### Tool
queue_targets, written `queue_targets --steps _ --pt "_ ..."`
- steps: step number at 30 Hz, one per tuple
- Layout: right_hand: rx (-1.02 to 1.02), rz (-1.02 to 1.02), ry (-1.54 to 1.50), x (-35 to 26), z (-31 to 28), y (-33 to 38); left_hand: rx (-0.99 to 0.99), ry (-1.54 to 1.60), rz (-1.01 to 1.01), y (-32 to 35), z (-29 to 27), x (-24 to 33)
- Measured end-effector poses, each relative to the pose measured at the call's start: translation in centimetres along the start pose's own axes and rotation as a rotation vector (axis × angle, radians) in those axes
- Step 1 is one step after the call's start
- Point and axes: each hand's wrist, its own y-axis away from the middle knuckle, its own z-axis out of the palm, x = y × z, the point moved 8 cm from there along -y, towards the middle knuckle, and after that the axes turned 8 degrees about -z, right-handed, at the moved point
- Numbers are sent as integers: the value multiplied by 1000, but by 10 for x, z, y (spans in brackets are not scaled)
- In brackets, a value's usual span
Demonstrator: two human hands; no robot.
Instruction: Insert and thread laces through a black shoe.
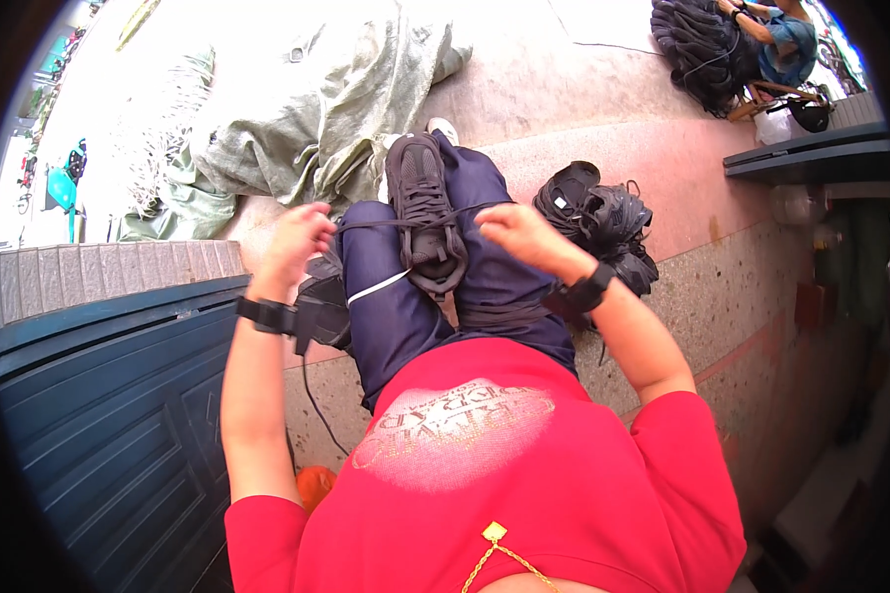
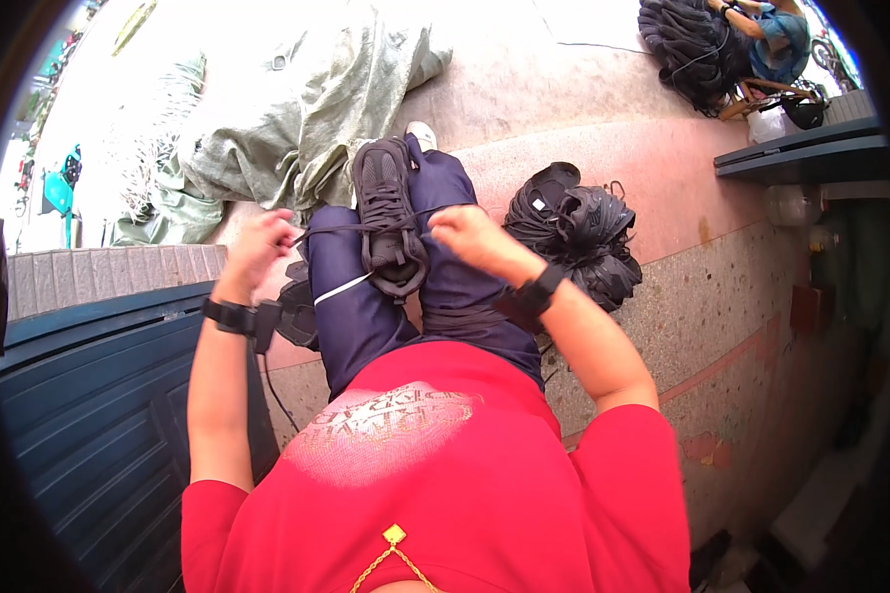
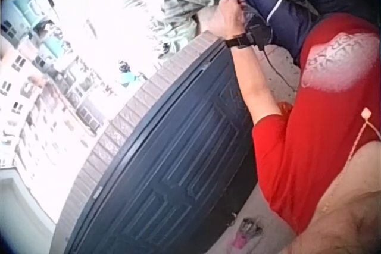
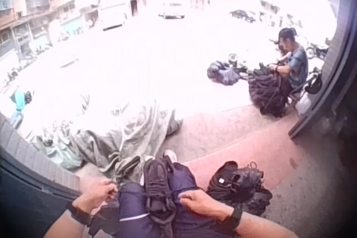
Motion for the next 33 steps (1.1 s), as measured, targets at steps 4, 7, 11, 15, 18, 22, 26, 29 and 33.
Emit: queue_targets --steps 4,7,11,15,18,22,26,29,33 --pt "-17 98 167 8 30 0 -74 -201 1 8 66 -25" --pt "60 150 409 11 29 -1 5 -371 31 14 79 -26" --pt "85 146 421 4 34 -6 60 -548 222 10 78 -30" --pt "19 24 650 -4 49 -9 99 -650 332 14 81 -28" --pt "-14 -274 905 -23 61 -11 258 -810 519 21 84 -19" --pt "22 -291 951 -25 59 -10 299 -955 487 23 95 -13" --pt "160 -166 865 -22 48 -11 363 -1161 600 28 103 -5" --pt "133 -157 934 -24 47 -12 390 -1342 733 33 119 10" --pt "126 -162 948 -29 49 -8 461 -1410 766 39 126 15"
